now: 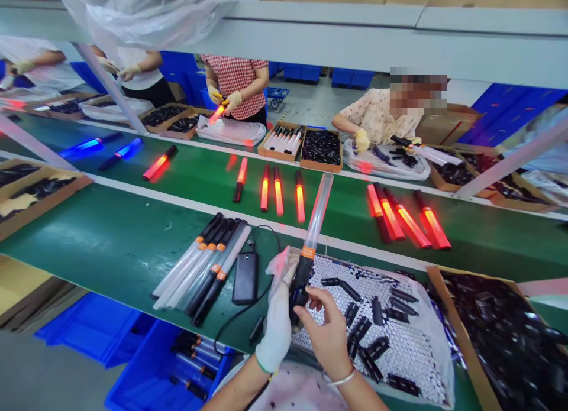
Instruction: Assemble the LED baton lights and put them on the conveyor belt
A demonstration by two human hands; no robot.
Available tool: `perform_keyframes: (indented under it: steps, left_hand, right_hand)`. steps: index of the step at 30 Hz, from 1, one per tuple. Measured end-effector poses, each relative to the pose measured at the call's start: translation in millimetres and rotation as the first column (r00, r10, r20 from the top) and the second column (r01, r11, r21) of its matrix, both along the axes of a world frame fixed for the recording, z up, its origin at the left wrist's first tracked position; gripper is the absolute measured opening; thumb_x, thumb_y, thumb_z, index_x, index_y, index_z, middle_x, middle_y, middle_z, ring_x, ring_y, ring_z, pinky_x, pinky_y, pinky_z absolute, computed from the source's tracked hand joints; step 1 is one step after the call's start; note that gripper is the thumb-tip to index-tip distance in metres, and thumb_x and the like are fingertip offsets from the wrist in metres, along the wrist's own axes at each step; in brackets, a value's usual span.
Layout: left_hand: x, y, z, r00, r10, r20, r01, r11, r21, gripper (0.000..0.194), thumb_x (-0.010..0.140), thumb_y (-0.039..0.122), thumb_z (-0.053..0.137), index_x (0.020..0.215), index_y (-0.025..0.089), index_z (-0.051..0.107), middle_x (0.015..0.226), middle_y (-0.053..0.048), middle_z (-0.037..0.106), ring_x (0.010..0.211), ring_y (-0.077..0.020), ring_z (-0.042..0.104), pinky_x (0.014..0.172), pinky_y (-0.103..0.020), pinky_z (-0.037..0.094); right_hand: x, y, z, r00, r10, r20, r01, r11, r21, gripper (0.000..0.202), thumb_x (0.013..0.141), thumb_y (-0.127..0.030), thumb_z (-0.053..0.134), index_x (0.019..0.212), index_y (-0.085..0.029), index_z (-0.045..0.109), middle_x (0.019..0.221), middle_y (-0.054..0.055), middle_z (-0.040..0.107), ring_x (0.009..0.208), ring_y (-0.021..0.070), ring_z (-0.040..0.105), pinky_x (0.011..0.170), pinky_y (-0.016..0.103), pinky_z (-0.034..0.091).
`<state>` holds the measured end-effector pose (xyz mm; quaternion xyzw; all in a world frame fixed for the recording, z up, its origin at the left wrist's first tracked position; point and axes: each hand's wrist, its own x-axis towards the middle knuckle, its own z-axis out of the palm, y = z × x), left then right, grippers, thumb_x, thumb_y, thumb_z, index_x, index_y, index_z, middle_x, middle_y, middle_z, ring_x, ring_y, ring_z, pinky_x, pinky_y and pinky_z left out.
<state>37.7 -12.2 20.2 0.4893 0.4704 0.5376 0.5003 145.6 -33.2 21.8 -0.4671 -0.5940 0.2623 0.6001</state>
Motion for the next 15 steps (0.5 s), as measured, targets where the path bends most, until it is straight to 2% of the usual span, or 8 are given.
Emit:
perform_keyframes:
  steps: [2,5,7,8,10,11,13,15]
  left_hand:
    - [0.0,-0.3,1.0,1.0,0.009,-0.012,-0.009,1.0,-0.002,0.057,0.096,0.053,0.032,0.14,0.022,0.05,0.147,-0.004,0.044,0.14,-0.0211,0.034,0.122,-0.036,0.018]
    - [-1.6,-1.1,4.7,1.0,0.015,0.027,-0.014,1.0,-0.02,0.054,0.097,0.048,0.036,0.143,0.022,0.047,0.147,-0.006,0.043,0.139,-0.0215,0.035,0.121,-0.038,0.02]
    - [-4.0,-1.1,9.3,0.999,0.031,0.019,-0.031,0.999,-0.024,0.053,0.093,0.046,0.048,0.14,0.022,0.051,0.144,-0.006,0.046,0.136,-0.0215,0.039,0.119,-0.035,0.025]
    - [-5.8,-0.9,11.6,0.999,0.042,0.015,-0.041,0.998,-0.051,0.054,0.09,0.045,0.054,0.138,0.022,0.053,0.137,-0.007,0.054,0.13,-0.0212,0.047,0.115,-0.032,0.032]
    - [-11.5,-0.4,14.4,0.995,0.066,0.07,-0.052,0.98,-0.191,0.058,0.085,0.047,0.06,0.136,0.019,0.055,0.099,-0.007,0.07,0.097,-0.0181,0.065,0.092,-0.027,0.051]
    - [-15.9,0.2,14.3,0.989,0.091,0.12,-0.054,0.958,-0.283,0.062,0.084,0.049,0.06,0.137,0.018,0.053,0.076,-0.003,0.067,0.073,-0.0147,0.065,0.071,-0.023,0.055]
    - [-29.5,3.6,10.9,0.963,0.164,0.214,-0.058,0.9,-0.432,0.07,0.082,0.054,0.06,0.14,0.017,0.047,0.052,0.005,0.051,0.041,-0.0075,0.045,0.039,-0.016,0.037]
    - [-49.8,14.0,4.9,0.934,0.257,0.249,-0.111,0.869,-0.482,0.075,0.077,0.057,0.064,0.137,0.017,0.044,0.057,0.006,0.051,0.035,-0.0033,0.031,0.032,-0.014,0.021]
  right_hand:
    - [1.1,1.8,1.4,1.0,-0.012,0.028,0.013,1.0,-0.017,0.032,0.081,-0.027,0.073,0.112,-0.025,0.063,0.089,0.0,0.053,0.073,0.0113,0.048,0.067,0.022,0.043]
    - [-3.8,4.2,-3.8,0.998,-0.013,-0.057,0.003,0.985,-0.172,0.05,0.078,-0.032,0.076,0.124,-0.025,0.057,0.083,-0.001,0.048,0.07,0.0116,0.045,0.063,0.022,0.041]
    - [-9.4,5.7,-11.2,0.981,0.043,-0.188,-0.098,0.952,-0.291,0.064,0.078,-0.038,0.075,0.134,-0.024,0.047,0.081,-0.002,0.046,0.064,0.0108,0.043,0.061,0.022,0.04]
    - [-11.8,6.5,-15.4,0.961,0.076,-0.265,-0.164,0.931,-0.325,0.07,0.079,-0.041,0.074,0.138,-0.024,0.041,0.081,-0.002,0.046,0.063,0.0106,0.043,0.06,0.022,0.04]
    - [-14.4,8.1,-24.0,0.903,0.117,-0.412,-0.273,0.899,-0.343,0.076,0.083,-0.049,0.068,0.143,-0.023,0.031,0.079,-0.002,0.047,0.062,0.0107,0.042,0.057,0.021,0.039]
    - [-14.2,9.0,-28.4,0.876,0.11,-0.47,-0.298,0.889,-0.348,0.075,0.085,-0.052,0.065,0.144,-0.023,0.028,0.078,-0.002,0.047,0.061,0.0107,0.042,0.056,0.02,0.037]
    - [-10.9,10.6,-38.6,0.843,0.047,-0.535,-0.288,0.88,-0.377,0.073,0.086,-0.058,0.061,0.142,-0.021,0.03,0.072,-0.003,0.046,0.057,0.01,0.04,0.052,0.019,0.033]
    - [-4.3,12.3,-51.7,0.853,-0.034,-0.521,-0.226,0.876,-0.426,0.073,0.084,-0.063,0.061,0.137,-0.019,0.037,0.067,-0.004,0.045,0.052,0.0087,0.037,0.049,0.019,0.03]
